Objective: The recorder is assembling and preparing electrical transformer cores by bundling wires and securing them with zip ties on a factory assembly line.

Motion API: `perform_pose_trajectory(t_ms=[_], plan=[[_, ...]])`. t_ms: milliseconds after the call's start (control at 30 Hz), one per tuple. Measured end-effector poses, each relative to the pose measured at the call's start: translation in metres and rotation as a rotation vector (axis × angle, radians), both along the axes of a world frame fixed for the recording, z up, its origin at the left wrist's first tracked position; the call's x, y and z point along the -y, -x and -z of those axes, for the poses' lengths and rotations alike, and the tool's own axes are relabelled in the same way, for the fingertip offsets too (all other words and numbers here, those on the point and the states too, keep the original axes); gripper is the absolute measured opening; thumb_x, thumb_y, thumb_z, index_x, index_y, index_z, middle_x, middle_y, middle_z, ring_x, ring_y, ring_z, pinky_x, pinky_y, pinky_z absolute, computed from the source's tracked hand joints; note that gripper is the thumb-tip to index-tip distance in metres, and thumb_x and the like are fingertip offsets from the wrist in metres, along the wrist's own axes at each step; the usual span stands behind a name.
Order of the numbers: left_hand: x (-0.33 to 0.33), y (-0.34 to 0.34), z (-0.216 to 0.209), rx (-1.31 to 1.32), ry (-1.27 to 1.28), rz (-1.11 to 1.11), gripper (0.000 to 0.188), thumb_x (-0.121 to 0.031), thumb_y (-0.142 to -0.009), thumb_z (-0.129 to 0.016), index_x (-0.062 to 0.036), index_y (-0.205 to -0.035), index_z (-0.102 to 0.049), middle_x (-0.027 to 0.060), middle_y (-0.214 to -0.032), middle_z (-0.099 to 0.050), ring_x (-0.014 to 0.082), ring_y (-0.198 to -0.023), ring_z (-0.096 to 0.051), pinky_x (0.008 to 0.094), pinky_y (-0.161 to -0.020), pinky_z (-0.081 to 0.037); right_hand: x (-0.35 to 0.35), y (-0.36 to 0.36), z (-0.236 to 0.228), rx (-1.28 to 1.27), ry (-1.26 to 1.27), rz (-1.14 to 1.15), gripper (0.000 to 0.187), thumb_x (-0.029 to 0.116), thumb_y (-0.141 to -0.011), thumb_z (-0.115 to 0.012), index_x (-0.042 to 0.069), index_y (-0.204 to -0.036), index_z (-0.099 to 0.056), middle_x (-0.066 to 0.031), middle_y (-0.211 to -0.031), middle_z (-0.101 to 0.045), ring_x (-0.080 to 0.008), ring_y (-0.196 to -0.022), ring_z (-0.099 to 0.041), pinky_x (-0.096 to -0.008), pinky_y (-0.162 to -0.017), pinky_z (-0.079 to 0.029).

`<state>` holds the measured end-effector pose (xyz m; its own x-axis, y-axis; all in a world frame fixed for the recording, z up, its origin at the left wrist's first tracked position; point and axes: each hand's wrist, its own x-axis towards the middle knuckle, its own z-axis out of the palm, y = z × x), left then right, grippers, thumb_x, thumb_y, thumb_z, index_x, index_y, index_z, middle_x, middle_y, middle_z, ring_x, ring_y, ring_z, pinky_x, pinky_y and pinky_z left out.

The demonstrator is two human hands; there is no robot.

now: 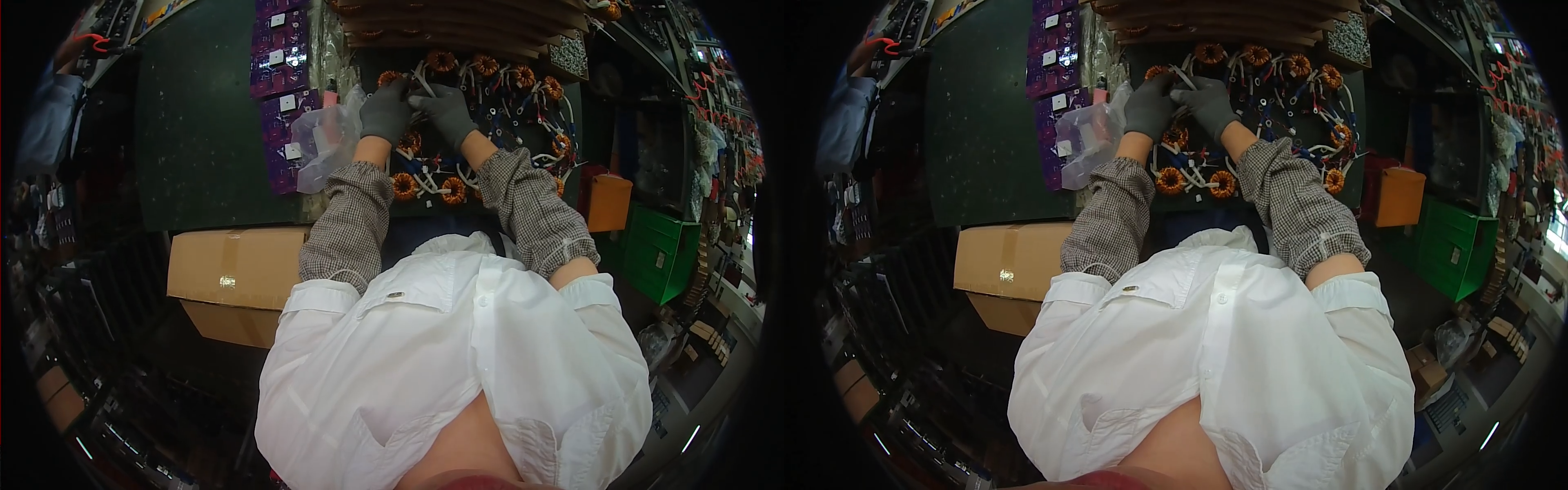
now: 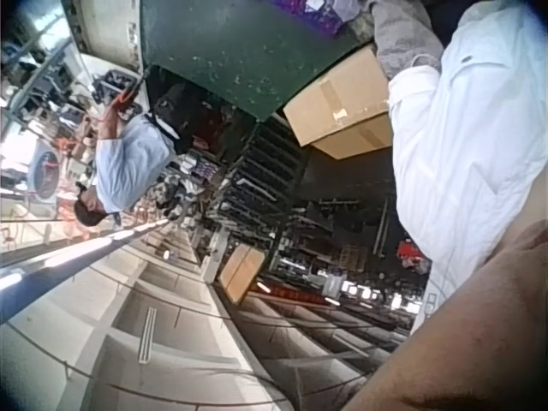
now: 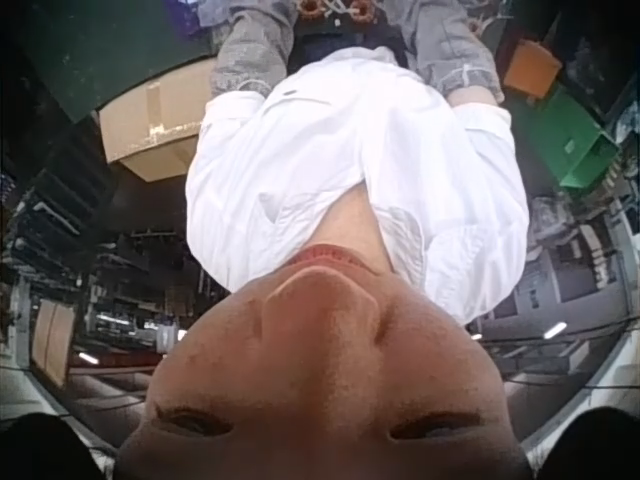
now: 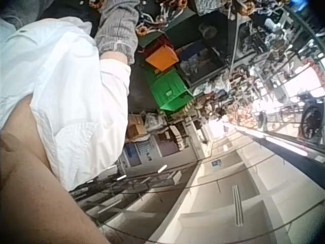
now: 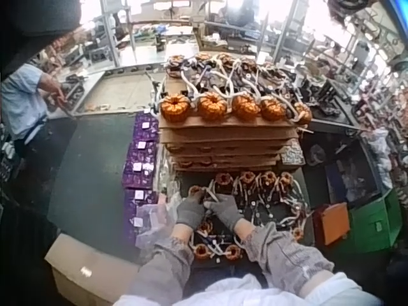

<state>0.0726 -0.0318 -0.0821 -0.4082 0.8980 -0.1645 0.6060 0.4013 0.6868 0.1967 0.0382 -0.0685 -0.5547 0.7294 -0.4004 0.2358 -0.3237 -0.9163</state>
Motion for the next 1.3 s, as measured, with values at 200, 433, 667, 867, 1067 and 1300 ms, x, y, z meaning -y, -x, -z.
perform_pose_trajectory(t_ms=[200, 433, 667, 867, 1067, 1300], plan=[[0.021, 0.001, -0.018, -0.169, -0.150, 0.169, 0.032, -0.040, -0.081, -0.058, -0.0116, -0.087, -0.071, 0.0104, -0.103, -0.061, 0.0275, -0.094, -0.058, 0.0388, -0.089, -0.043, -0.017, -0.023, -0.032, 0.053, 0.032, 0.065, 0.032, 0.021, -0.079, -0.071, -0.001, -0.102, -0.065, -0.0032, -0.072, -0.060, -0.0104, -0.061, -0.054, -0.0256, -0.056, -0.044], [-0.026, -0.007, -0.046, -0.273, 0.209, 0.327, 0.028, -0.033, -0.084, -0.054, -0.0121, -0.094, -0.069, 0.0106, -0.108, -0.060, 0.0270, -0.106, -0.054, 0.0416, -0.088, -0.041, -0.017, -0.077, -0.035, 0.257, 0.145, 0.243, 0.033, 0.038, -0.091, -0.053, 0.007, -0.101, -0.055, 0.0014, -0.067, -0.047, -0.0080, -0.054, -0.041, -0.0258, -0.047, -0.033], [-0.060, -0.020, -0.028, -0.880, 0.195, 0.712, 0.026, -0.018, -0.080, -0.059, -0.0141, -0.105, -0.067, 0.0105, -0.121, -0.055, 0.0270, -0.108, -0.054, 0.0410, -0.090, -0.041, -0.006, -0.092, -0.040, 0.185, 0.009, 0.181, 0.026, 0.028, -0.089, -0.058, 0.003, -0.096, -0.060, 0.0003, -0.073, -0.054, -0.0086, -0.066, -0.048, -0.0263, -0.061, -0.041], [-0.063, 0.004, -0.018, -0.045, 0.104, 0.560, 0.039, -0.016, -0.080, -0.056, -0.0083, -0.119, -0.058, 0.0169, -0.122, -0.054, 0.0314, -0.105, -0.056, 0.0381, -0.090, -0.045, -0.012, -0.111, -0.032, 0.064, -0.029, 0.315, 0.020, 0.022, -0.085, -0.065, 0.003, -0.092, -0.065, 0.0035, -0.073, -0.056, -0.0048, -0.063, -0.046, -0.0209, -0.056, -0.036], [-0.047, -0.016, -0.023, 0.762, 0.082, 0.283, 0.048, -0.022, -0.079, -0.058, -0.0094, -0.125, -0.055, 0.0152, -0.112, -0.061, 0.0210, -0.093, -0.059, 0.0332, -0.083, -0.048, -0.017, -0.099, -0.036, -0.026, -0.037, 0.315, 0.022, 0.018, -0.079, -0.069, 0.002, -0.094, -0.068, -0.0033, -0.086, -0.064, -0.0120, -0.078, -0.056, -0.0276, -0.074, -0.045], [-0.036, -0.002, -0.009, 1.078, 0.032, 0.317, 0.054, -0.020, -0.077, -0.064, -0.0043, -0.127, -0.052, 0.0128, -0.106, -0.063, 0.0168, -0.088, -0.059, 0.0285, -0.074, -0.049, -0.037, -0.104, -0.028, 0.169, -0.123, 0.541, 0.026, 0.021, -0.078, -0.068, 0.000, -0.093, -0.067, -0.0045, -0.084, -0.064, -0.0141, -0.076, -0.056, -0.0307, -0.072, -0.044]])
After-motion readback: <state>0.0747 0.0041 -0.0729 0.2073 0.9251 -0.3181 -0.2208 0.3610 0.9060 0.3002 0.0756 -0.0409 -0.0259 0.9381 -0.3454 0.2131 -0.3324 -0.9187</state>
